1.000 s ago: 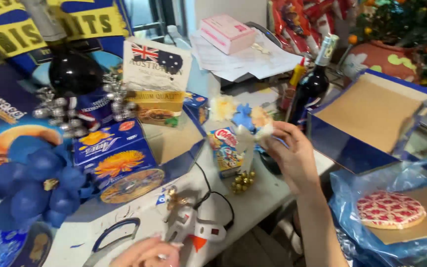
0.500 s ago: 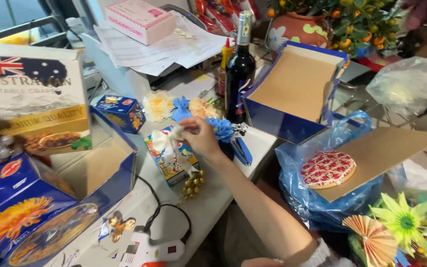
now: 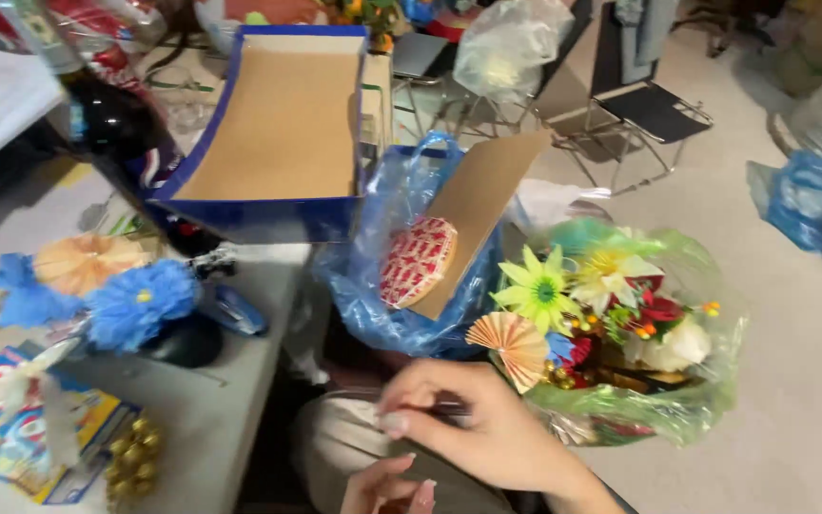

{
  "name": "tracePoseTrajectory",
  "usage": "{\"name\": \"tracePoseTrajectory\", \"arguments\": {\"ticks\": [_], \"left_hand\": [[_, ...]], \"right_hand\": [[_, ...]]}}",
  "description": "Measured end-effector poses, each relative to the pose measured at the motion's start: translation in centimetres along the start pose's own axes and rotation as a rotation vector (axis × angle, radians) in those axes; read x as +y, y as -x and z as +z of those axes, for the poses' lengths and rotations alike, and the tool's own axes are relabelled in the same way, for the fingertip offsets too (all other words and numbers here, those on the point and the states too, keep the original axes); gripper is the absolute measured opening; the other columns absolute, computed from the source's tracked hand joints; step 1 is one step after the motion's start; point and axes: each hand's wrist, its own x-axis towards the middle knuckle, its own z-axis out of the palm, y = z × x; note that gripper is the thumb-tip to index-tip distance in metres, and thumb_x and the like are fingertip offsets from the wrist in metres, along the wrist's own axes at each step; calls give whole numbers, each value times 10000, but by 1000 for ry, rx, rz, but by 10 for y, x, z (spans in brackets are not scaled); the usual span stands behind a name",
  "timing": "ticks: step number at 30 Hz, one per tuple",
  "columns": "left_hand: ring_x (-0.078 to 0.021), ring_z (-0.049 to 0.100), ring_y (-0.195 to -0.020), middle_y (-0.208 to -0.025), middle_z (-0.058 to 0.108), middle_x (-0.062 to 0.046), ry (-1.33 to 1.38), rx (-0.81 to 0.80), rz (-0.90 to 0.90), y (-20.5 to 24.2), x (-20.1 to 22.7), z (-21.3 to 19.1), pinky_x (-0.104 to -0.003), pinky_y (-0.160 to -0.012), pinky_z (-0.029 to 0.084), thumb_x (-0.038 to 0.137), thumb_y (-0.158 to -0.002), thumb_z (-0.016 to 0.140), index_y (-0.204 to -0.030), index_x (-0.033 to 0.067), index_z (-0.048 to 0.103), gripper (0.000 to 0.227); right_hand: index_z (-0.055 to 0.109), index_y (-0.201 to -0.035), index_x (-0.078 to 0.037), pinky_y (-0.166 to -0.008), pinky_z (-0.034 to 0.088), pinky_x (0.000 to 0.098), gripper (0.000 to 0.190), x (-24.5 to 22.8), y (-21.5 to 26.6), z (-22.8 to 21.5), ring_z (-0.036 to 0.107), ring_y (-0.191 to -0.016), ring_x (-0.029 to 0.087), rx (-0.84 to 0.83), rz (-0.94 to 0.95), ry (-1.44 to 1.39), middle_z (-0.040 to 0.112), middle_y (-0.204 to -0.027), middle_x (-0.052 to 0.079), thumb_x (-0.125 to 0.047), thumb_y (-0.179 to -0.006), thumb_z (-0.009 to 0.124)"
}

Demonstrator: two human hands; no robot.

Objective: The person constructs a white decorative bow using a glue gun to attach layers of ribbon, then secures it to a gift basket containing wine and sweets.

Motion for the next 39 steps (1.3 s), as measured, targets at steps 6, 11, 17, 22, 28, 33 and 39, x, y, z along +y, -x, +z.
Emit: {"name": "tracePoseTrajectory", "arguments": {"ticks": [6,11,17,22,28,33,39], "left_hand": [[-48,793,-726,-776,887,137,-394,-398,122,11,48,60,-209,-688,569,334,-755,785,-996,313,833,247],[-171,715,-877,-975,755,77,-517,-558,606,17,71,106,-332,-672,534,241,-887,677,-1065,270,753,196],[-258,577,-1183,-1313,635,-37,-703,-621,929,5,52,156,-418,-871,471,193,-888,683,-1364,140,606,485],[-266,529,-1262,-1449,569,-111,-833,-521,997,-41,95,178,-412,-946,404,245,-975,623,-1324,135,638,366],[-317,659,-1101,-1190,688,-162,-1040,-537,984,-97,78,220,-449,-901,436,129,-703,898,-1291,165,686,626],[-265,679,-952,-1013,688,-66,-1138,-547,838,-132,92,225,-425,-826,465,262,-797,840,-1249,248,654,489],[-471,727,-906,-1022,729,-190,-785,-651,554,-152,131,212,-565,-778,527,417,-900,753,-1281,170,651,466]], "right_hand": [[819,-1075,-146,-793,626,264,228,-25,68,-175,818,-896,97,242,258,557,862,-1023,-26,-214,-917,669],[849,-1120,-333,-757,594,267,302,-20,71,-245,842,-920,29,240,843,966,924,-998,-148,-241,-978,599],[750,-1229,-199,-924,597,320,306,77,65,-216,812,-999,142,-328,526,861,817,-1205,-44,-213,-972,585],[232,-1657,-244,-463,474,393,780,114,60,-212,606,-515,280,56,541,1009,669,-976,138,-72,-961,539],[444,-1403,-207,-700,608,485,627,122,60,-203,778,-844,354,-54,704,957,765,-981,84,-253,-865,765],[537,-1256,-179,-663,616,490,507,152,61,-207,765,-867,327,55,627,1014,740,-998,69,-255,-830,802],[669,-1226,-112,-720,615,541,421,148,48,-196,766,-895,390,147,544,895,754,-1072,164,-247,-847,793]]}}
